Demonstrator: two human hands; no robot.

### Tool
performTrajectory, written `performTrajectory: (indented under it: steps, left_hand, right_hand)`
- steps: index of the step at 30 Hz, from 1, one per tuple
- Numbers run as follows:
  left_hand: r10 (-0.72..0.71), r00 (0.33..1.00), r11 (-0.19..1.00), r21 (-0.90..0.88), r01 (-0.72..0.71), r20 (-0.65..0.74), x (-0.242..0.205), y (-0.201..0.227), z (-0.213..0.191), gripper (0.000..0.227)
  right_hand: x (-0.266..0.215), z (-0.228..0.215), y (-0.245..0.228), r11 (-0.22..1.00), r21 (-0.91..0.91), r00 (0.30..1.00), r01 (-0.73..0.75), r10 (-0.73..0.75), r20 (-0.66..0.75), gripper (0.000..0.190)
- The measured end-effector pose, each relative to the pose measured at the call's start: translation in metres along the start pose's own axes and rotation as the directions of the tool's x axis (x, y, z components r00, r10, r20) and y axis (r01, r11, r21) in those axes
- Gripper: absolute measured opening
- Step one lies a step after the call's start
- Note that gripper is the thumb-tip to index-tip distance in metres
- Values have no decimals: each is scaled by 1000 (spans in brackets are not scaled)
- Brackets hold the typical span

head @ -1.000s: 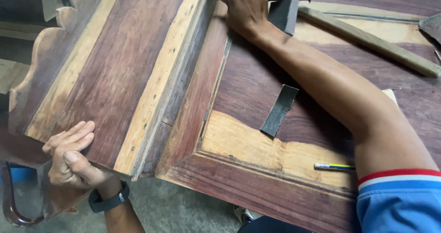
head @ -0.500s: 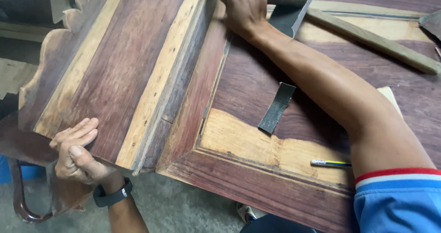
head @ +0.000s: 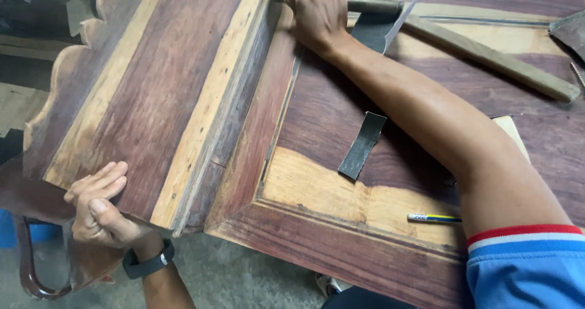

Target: The person uses a hammer and a metal scraper to work on the edge of a wooden table, likely removing old finish or smoothing the wood. They then use a sanding block to smooth the surface of the table and a small metal tool to scrape a piece of sandpaper.

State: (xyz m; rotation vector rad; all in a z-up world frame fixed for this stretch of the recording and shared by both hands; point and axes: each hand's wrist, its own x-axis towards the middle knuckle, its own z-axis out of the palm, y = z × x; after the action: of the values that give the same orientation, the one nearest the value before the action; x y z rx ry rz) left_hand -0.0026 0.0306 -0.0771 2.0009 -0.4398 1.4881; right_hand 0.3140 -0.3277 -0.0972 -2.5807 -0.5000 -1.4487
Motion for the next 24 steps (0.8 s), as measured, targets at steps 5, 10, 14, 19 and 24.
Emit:
performTrajectory:
  steps: [5,10,14,19,24]
  left_hand:
    - [15,1000,1000,-1,-15,11,-1,1,-2,45]
    - [-1,1000,1000,24,0,22,4,13,1,49]
    - [13,999,999,45,-14,34,1,7,-3,51]
    - [-30,999,999,-10,30,-35,6,16,6,50]
    - [-19,999,1000,-23,18,-41,10,19,6,47]
  right_hand:
    - [-5,-21,-5,985,11,982,171,-170,-80,21]
    - [-8,-24,-10,986,83,990,142,-143,4,17]
    - [-6,-13,-8,997,21,996,75,-74,-44,20]
    - [-5,-33,-12,958,-68,952,278,-284,-114,22]
    - [-5,-48,-12,921,10,911,390,-384,-153,22]
